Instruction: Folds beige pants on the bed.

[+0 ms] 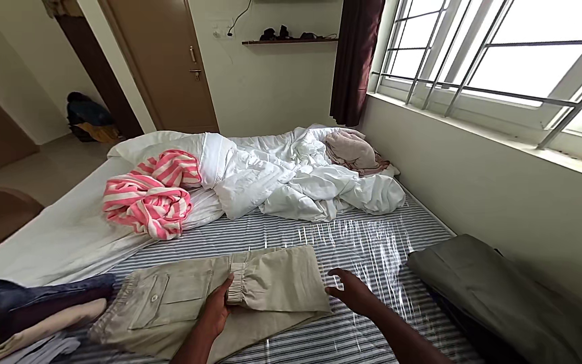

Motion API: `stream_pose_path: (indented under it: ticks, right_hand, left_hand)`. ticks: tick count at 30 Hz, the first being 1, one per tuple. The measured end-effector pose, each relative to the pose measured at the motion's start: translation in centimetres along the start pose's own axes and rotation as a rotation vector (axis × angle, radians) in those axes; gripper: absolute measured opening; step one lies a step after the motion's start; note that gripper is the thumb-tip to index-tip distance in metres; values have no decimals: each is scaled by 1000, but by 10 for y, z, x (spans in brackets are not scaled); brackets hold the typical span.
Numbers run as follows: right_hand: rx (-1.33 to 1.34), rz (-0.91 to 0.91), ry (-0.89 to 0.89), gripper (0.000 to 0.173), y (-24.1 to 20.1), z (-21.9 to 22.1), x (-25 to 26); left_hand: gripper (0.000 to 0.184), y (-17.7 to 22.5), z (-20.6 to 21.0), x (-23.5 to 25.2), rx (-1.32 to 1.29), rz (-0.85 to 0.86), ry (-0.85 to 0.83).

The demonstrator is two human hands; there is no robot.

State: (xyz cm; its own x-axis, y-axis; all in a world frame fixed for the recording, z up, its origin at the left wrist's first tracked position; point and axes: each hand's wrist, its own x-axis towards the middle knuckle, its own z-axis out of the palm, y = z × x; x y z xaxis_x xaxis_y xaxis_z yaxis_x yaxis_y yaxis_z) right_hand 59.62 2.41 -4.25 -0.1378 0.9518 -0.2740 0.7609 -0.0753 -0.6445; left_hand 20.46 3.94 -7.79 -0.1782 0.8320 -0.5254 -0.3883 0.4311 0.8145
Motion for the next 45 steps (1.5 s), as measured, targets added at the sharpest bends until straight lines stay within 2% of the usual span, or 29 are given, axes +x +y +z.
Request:
stream_pose_path:
  ticks: [5, 7, 10, 14, 18, 22, 26, 29, 33, 36, 40, 45]
  right_hand:
    - [161, 79, -70, 77, 8, 27, 17]
    - [227, 115, -29, 81, 6, 37, 22]
    - [232, 168, 65, 82, 5, 45, 25]
    - [34, 208, 123, 75, -5, 50, 20]
    - [33, 97, 72, 70, -11, 60, 20]
    - [118, -2, 8, 72, -19, 77, 23]
    - [209, -36, -23, 75, -36, 97, 23]
    - [341, 22, -33, 75, -52, 110, 23]
    - [489, 159, -38, 59, -66, 126, 31]
    - [430, 151, -31, 40, -67, 132, 38]
    - [453, 142, -54, 30, -63, 124, 37]
    - [500, 232, -58, 32, -46, 78, 31]
  left_hand:
    - [53, 12, 11, -6, 241, 58, -18]
    - [46, 30, 20, -15, 266, 80, -51]
    - [43, 66, 15, -26, 236, 208, -75]
    - [44, 114, -44, -28, 395, 315, -13]
    - [47, 133, -115, -24, 589, 310, 129]
    - [48, 132, -146, -12, 736, 285, 234]
    - [53, 127, -141, -4, 878, 234, 291]
    - [57, 126, -138, 0, 899, 238, 323]
    - [55, 124, -141, 2, 939, 216, 354]
    - [54, 120, -146, 7, 973, 205, 362]
    - [53, 114, -146, 13, 960, 207, 354]
    - [56, 87, -123, 20, 931, 168, 240]
